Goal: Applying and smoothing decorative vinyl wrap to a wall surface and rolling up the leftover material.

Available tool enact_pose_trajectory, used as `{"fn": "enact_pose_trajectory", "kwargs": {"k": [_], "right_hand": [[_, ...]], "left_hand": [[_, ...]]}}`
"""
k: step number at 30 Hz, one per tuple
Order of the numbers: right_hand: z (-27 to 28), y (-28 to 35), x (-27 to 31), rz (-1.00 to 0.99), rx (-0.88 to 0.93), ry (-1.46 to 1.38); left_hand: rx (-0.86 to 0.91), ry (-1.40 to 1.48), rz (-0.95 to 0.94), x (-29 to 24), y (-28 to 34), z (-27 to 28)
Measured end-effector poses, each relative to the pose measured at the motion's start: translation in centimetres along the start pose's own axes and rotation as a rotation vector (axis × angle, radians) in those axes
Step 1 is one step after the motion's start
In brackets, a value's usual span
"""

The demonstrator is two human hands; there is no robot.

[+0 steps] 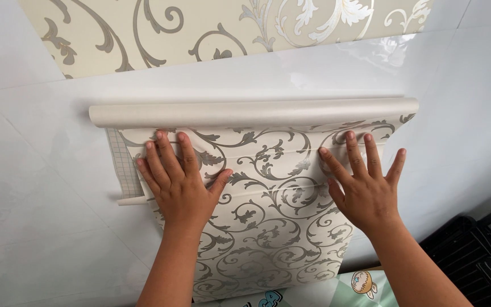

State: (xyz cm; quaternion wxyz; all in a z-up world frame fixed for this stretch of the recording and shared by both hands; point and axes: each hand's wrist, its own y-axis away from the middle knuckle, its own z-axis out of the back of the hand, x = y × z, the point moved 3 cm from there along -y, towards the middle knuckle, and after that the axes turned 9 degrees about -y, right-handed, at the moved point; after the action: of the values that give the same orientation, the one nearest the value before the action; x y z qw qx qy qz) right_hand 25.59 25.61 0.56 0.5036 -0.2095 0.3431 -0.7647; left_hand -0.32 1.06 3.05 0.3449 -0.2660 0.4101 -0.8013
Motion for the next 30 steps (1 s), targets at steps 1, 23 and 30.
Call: {"fn": "enact_pose_trajectory", "kwargs": {"k": [1, 23, 30], "right_hand": [[0.1, 0.1, -0.3, -0.001, 0.0, 0.001], [0.6, 2.6, -7.4, -0.133, 0.013, 0.059], [1.1, 3.0, -9.0, -0.179, -0.005, 0.122]], "left_hand": [[-0.001, 0.001, -0.001, 0.0, 0.0, 0.0], [-0.033, 0.039, 0.004, -0.6, -0.1, 0.8], [0.027, 0.06, 0.008, -0.5, -0.1, 0.1]]}}
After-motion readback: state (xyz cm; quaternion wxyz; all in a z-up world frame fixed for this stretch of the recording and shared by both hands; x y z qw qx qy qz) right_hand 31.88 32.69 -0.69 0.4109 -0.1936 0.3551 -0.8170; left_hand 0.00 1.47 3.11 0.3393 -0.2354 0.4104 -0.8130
